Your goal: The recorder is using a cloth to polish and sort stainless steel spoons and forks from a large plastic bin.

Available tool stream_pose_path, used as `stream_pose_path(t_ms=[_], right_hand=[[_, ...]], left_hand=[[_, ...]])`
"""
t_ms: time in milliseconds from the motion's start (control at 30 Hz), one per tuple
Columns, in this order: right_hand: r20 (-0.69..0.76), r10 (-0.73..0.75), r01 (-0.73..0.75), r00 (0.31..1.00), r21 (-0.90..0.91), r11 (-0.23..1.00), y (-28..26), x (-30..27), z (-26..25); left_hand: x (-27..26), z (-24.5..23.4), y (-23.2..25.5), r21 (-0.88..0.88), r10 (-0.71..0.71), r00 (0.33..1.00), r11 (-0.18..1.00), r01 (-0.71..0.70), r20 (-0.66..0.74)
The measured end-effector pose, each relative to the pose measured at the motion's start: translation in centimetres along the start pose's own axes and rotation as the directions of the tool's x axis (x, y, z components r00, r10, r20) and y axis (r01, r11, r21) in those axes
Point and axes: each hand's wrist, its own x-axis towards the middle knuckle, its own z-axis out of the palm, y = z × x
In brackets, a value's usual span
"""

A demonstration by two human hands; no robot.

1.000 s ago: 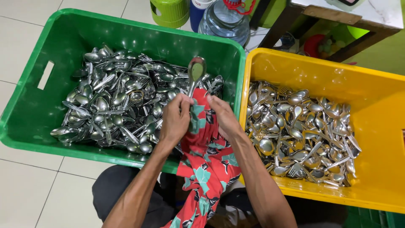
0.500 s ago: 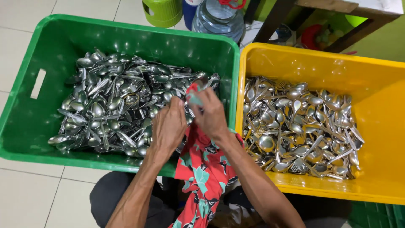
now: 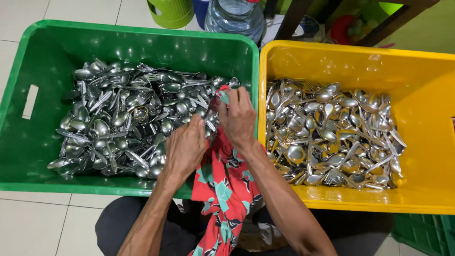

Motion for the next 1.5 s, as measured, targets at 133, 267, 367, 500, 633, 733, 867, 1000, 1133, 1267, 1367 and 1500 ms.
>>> stream_pose_path(t_ms=[133,267,367,500,633,733,867,1000,1133,1267,1367,1500], right_hand=[[0.040,-0.044,0.041,0.998,0.077,0.996,-1.7,-0.1,-0.3],[0.093,0.130,-0.134,0.987,0.046,0.990,-0.7,-0.4,-0.6],[0.088,0.214,-0.225,0.973,0.146,0.964,-0.4,-0.6,0.0],[0.203,0.099,-0.182,0.974,0.444,0.877,-2.8,-0.2,-2.1],[0.266,0.064,-0.212,0.962,0.576,0.790,-4.0,-0.1,-3.0],[0.212,0.019,-0.096,0.977,0.357,0.929,-3.2,-1.0,-2.5],[0.075,0.015,-0.019,0.997,0.057,0.998,-1.8,-0.1,-1.3],[-0.018,0.154,-0.155,0.988,-0.072,0.985,0.0,-0.6,0.6],[-0.043,0.328,-0.311,0.944,0.222,0.924,0.2,0.4,-2.1],[0.136,0.450,-0.453,0.883,0.500,0.738,-1.5,1.6,-4.9],[0.314,0.373,-0.487,0.873,0.533,0.692,-0.2,1.0,-4.0],[0.526,0.231,-0.516,0.818,0.496,0.698,1.0,0.0,-3.7]], left_hand=[[0.7,0.8,-1.5,0.005,-0.053,0.997,0.999,0.054,-0.060],[0.4,1.6,-1.0,0.020,0.000,0.999,1.000,0.001,-0.053],[0.7,1.4,-1.2,-0.033,-0.009,0.998,0.999,0.006,-0.067],[1.2,1.1,-1.2,-0.092,-0.008,0.996,0.996,0.000,-0.086],[0.9,0.3,-0.8,-0.157,-0.042,0.997,0.987,0.032,-0.060],[0.5,1.0,-1.5,-0.141,-0.039,0.999,0.989,0.036,-0.017],[0.4,0.3,-1.7,0.061,-0.021,0.998,0.998,0.017,0.063],[0.0,-1.2,-0.3,0.091,-0.064,0.992,0.994,0.055,0.106],[0.2,-1.5,-2.6,0.048,-0.119,0.992,0.992,0.117,0.047],[0.1,-2.9,-2.3,0.022,-0.126,0.989,0.992,0.125,0.073],[-0.1,-4.4,-1.8,0.040,-0.098,0.992,0.995,0.095,0.075],[0.1,-5.3,-1.1,-0.083,-0.043,0.995,0.996,0.036,-0.090]])
